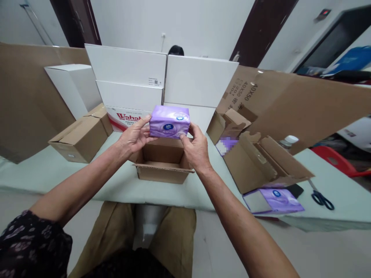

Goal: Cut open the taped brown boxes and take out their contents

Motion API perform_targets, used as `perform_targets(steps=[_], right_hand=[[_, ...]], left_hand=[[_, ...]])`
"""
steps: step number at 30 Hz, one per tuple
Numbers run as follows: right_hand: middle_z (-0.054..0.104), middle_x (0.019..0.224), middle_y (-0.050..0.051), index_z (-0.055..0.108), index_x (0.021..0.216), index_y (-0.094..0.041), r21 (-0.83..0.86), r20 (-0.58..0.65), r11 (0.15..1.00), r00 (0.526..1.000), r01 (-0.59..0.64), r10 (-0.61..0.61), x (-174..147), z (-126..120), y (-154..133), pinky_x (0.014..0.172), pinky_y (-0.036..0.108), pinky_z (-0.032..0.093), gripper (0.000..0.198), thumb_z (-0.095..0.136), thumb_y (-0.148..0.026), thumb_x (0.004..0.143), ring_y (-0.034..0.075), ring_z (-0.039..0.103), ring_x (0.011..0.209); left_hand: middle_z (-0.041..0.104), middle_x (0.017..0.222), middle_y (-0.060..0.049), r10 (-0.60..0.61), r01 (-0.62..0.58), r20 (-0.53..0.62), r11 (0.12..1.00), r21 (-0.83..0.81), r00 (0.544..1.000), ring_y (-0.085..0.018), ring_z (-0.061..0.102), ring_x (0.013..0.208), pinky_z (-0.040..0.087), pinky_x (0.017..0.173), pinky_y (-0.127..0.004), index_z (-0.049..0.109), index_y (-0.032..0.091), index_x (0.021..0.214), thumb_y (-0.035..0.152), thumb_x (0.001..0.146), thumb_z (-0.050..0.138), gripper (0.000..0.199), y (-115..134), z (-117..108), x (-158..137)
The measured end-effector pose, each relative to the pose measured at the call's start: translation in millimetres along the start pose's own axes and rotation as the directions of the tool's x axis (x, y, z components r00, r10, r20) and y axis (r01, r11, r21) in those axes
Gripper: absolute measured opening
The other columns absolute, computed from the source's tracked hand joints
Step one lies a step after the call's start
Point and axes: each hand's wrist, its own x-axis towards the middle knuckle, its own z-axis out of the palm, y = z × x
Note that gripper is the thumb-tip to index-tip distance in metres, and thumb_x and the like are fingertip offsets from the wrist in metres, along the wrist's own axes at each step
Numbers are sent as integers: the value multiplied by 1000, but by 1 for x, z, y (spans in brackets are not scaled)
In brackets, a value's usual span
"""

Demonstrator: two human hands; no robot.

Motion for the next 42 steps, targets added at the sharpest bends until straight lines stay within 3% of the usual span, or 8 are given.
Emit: perform_targets(steps=[6, 14, 25, 31, 33, 36, 39, 42], right_hand=[[74, 122, 7, 67, 119, -22, -14, 2, 1000, 1000, 26, -26, -10, -5, -20, 104, 43, 55, 38, 71, -27, 82, 26, 69, 117], [75, 119, 6, 67, 118, -22, -33, -8, 999, 1000, -13, 13, -29, -14, -22, 99, 42, 57, 38, 71, -27, 81, 26, 70, 115], [74, 122, 3, 68, 124, -26, -97, -57, 993, 996, 62, -68, -45, -61, -55, 108, 43, 52, 40, 75, -28, 84, 24, 68, 117], [74, 123, 2, 71, 121, -30, -13, -222, 999, 974, -47, 43, -96, -99, -65, 111, 47, 50, 42, 79, -28, 79, 26, 67, 118], [73, 124, 2, 73, 118, -32, 133, -242, 979, 952, -157, 186, -120, -117, -65, 108, 46, 51, 40, 78, -32, 78, 25, 67, 118], [75, 115, 0, 75, 110, -33, 329, -256, 887, 874, -323, 414, -154, -141, -60, 93, 39, 58, 31, 74, -45, 82, 22, 70, 105], [76, 101, 0, 75, 102, -32, 374, -298, 818, 779, -437, 552, -182, -155, -49, 74, 33, 59, 30, 74, -54, 81, 20, 70, 87], [75, 92, 0, 74, 96, -30, 375, -293, 736, 681, -564, 671, -200, -158, -37, 67, 32, 56, 33, 83, -52, 72, 20, 67, 78]], left_hand=[[74, 88, -7, 23, -28, 65, 997, 70, 998, -24, 69, 87, 49, 89, -41, 65, 20, 98, 57, 64, 88, 55, 9, -1, -19], [72, 84, -5, -32, 31, 65, 999, 25, 997, -22, 69, 84, 51, 92, -44, 65, 19, 98, 47, 68, 88, 47, 3, 5, -35], [76, 105, -11, 29, -35, 202, 999, 26, 979, -29, 72, 101, 53, 93, -45, 66, 19, 114, 51, 71, 87, 58, 1, 45, -60], [73, 109, -10, -15, 21, 237, 1000, -20, 971, -24, 71, 94, 57, 85, -41, 58, 19, 133, 44, 73, 88, 72, -31, 75, -93], [71, 115, -12, -41, 45, 246, 999, -13, 968, -23, 70, 95, 58, 81, -38, 56, 19, 137, 41, 74, 87, 73, -52, 84, -106], [65, 128, -16, -107, 104, 232, 994, 25, 967, -23, 69, 98, 58, 78, -35, 56, 19, 140, 37, 72, 87, 77, -88, 93, -125], [60, 133, -17, -214, 206, 207, 977, 60, 955, -24, 67, 99, 59, 81, -37, 57, 19, 139, 36, 68, 88, 79, -124, 95, -140], [56, 134, -18, -318, 309, 162, 948, 78, 934, -26, 67, 100, 59, 81, -39, 57, 18, 139, 36, 65, 90, 84, -152, 92, -151]])
